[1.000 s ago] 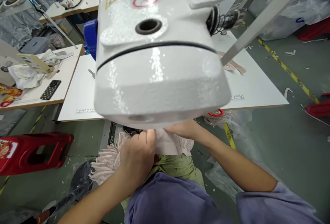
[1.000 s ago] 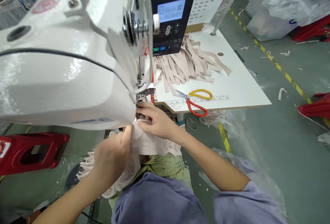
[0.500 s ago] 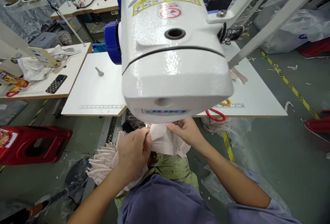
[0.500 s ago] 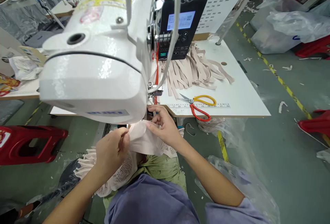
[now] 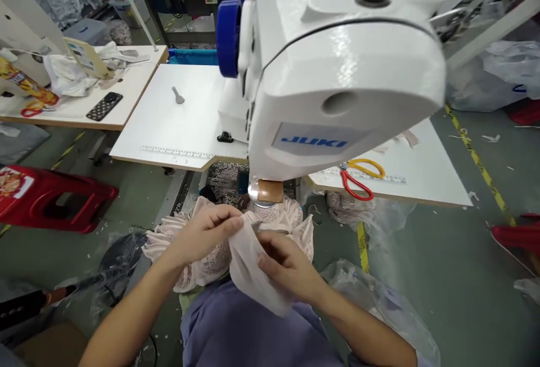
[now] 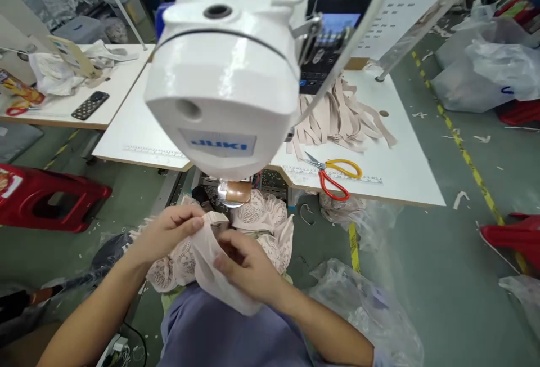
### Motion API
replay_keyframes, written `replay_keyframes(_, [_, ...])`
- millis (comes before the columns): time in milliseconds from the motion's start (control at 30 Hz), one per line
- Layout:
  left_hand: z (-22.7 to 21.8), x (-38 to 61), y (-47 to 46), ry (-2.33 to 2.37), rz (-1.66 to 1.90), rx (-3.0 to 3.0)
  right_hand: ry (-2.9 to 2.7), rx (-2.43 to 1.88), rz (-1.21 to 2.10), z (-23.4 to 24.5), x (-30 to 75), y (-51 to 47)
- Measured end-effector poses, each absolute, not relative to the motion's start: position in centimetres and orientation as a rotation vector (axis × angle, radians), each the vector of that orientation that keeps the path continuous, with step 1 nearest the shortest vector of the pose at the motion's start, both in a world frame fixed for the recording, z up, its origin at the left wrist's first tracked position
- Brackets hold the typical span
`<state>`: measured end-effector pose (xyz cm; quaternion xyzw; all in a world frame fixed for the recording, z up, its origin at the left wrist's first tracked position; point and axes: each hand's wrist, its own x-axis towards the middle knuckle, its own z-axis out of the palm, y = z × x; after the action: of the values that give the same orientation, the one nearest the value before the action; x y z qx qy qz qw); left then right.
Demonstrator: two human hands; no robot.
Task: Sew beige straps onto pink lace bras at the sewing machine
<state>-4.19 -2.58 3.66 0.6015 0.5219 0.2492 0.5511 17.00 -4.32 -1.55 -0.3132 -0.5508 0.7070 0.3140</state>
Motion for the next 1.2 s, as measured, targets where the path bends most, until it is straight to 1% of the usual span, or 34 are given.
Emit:
replay_keyframes(67, [4.6,-5.6,-3.1,1.344,0.58,1.521,-1.166,-0.71,2.089,-2.4,14.3,-3.5])
replay_keyframes(133, [4.9,-6.9,-3.2,1.39,0.476,1.648,-0.854,-0.742,2.2,-3.4,11.7,-2.5])
replay_keyframes(167, [4.5,-7.3,-3.3,1.408,0.424,1.698,-0.731,-0.808,2.194,-4.1,10.8,-2.1])
replay_keyframes(233, [2.9,-7.7,-3.5,1.553,0.428,1.749,-0.634,-0.949,2.051,-5.6,9.6,-1.8])
replay_keyframes(333, [-1.1,-6.9,-4.3,1.903,0.713,1.563,-0.869,-1.074,1.632,-8.4,9.4,-2.3])
replay_keyframes(400, [-3.5,-5.7,-4.9,1.817,0.812,1.325,-1.159,-1.115,1.37,-10.1,10.0,-3.0])
replay_keyframes(467, [-5.3,-4.5,-5.4,1.623,0.814,1.182,-1.469,-1.109,1.162,-11.5,10.7,-3.8])
replay_keyframes(567, [-6.5,-3.1,-5.7,1.543,0.872,1.101,-1.818,-1.057,0.934,-12.5,11.8,-4.6])
replay_keyframes(667, [-6.2,-2.6,-5.9,1.556,0.943,1.053,-1.834,-1.02,0.87,-12.0,13.2,-4.7])
replay_keyframes(767, [-5.1,-2.5,-6.4,1.515,0.943,1.071,-1.78,-1.04,0.852,-10.4,14.1,-4.1])
replay_keyframes(933, [-3.9,-2.1,-6.8,1.479,0.925,1.101,-1.82,-1.109,0.952,-8.7,14.1,-2.6])
replay_keyframes(1067, [-4.3,-1.6,-6.3,1.52,0.876,1.18,-1.831,-1.024,0.759,-9.1,13.4,-3.0])
replay_keyframes(1200, [-4.8,-1.1,-5.0,1.687,0.774,1.325,-2.025,-0.888,0.561,-9.9,15.0,-2.5])
